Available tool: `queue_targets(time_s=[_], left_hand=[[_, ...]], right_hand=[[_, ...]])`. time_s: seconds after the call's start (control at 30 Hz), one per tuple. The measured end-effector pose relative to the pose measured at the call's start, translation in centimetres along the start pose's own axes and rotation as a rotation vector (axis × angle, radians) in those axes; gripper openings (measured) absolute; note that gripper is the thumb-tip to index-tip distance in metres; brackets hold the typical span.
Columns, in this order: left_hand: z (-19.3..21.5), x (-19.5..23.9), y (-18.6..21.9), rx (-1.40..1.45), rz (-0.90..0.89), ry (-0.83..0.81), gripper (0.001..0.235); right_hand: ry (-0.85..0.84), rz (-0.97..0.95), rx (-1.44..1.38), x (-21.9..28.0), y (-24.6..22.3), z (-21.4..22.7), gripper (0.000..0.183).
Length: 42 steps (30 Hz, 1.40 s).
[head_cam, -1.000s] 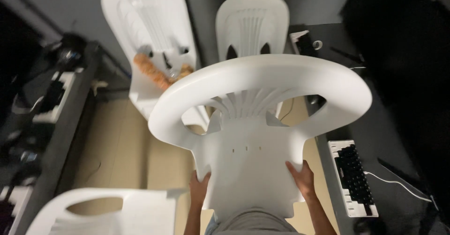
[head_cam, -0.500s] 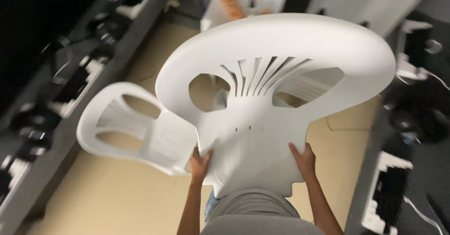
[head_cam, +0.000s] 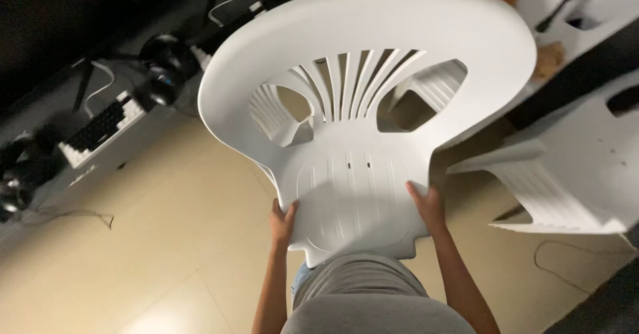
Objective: The person wipes the seat and backrest of white plastic chairs using a cloth. They repeatedly move the chairs to different positions and continue wiping various surfaces.
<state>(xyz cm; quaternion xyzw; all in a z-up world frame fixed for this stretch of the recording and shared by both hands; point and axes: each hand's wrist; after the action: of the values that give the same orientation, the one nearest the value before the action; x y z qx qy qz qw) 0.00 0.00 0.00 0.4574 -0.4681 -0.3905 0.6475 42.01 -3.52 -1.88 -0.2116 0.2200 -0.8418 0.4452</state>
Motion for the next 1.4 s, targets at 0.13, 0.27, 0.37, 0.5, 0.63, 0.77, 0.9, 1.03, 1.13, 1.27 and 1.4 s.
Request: queue_targets(time_s=[0.13, 0.27, 0.37, 0.5, 0.63, 0.77, 0.9, 1.03, 1.13, 1.27, 1.4], left_hand=[[2.2, -0.9, -0.2, -0.026, 0.076, 0.115, 0.048], [4.0, -2.6, -1.6, 0.05, 0.034, 0.206, 0.047], [5.0, -3.7, -1.8, 0.087, 0.074, 0.254, 0.046], [6.2, -5.7, -2.5, 0.104, 0.123, 0.303, 0.045], [6.7, -8.6, -5.9, 0.207, 0.159, 0.364, 0.044], [7.1, -11.4, -9.0, 0.239, 0.131, 0.393, 0.043], [7.2, -14.9, -13.0, 0.362, 0.148, 0.369, 0.044], [7.1, -17.3, -12.3, 0.266, 0.293, 0.366, 0.044], [7.3, -19.4, -16.6, 0.186, 0.281, 0.361, 0.044], [7.2, -22.4, -21.6, -0.038, 0.395, 0.279, 0.055], [6.7, -24.4, -25.3, -0.046, 0.511, 0.23, 0.06]], right_hand=[[-0.159, 0.052, -0.136, -2.5, -4.5, -1.8, 0.055], [-0.144, 0.2, -0.175, -6.1, -8.0, -5.6, 0.051], [-0.168, 0.233, -0.125, -7.7, -10.9, -6.9, 0.05], [-0.227, 0.259, -0.094, -10.1, -14.2, -9.6, 0.053], [-0.215, 0.308, -0.047, -12.4, -16.6, -13.2, 0.056], [-0.206, 0.338, 0.068, -14.9, -17.4, -17.8, 0.061], [-0.217, 0.359, 0.14, -17.2, -18.1, -21.2, 0.066], [-0.226, 0.375, 0.159, -19.5, -16.7, -25.6, 0.068], [-0.234, 0.386, 0.182, -20.8, -16.1, -28.3, 0.069], [-0.255, 0.356, 0.23, -22.6, -16.1, -31.5, 0.071], [-0.284, 0.344, 0.31, -24.4, -15.2, -35.1, 0.072]])
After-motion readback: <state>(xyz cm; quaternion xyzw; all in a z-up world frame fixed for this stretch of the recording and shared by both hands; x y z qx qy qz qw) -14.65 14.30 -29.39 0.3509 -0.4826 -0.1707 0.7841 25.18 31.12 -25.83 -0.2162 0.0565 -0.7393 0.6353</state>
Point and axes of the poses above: each hand's wrist, its own x-axis away from the middle knuckle, its own z-axis out of the back of the hand, y = z × x, and after that the axes turned 15 degrees about x, right-handed
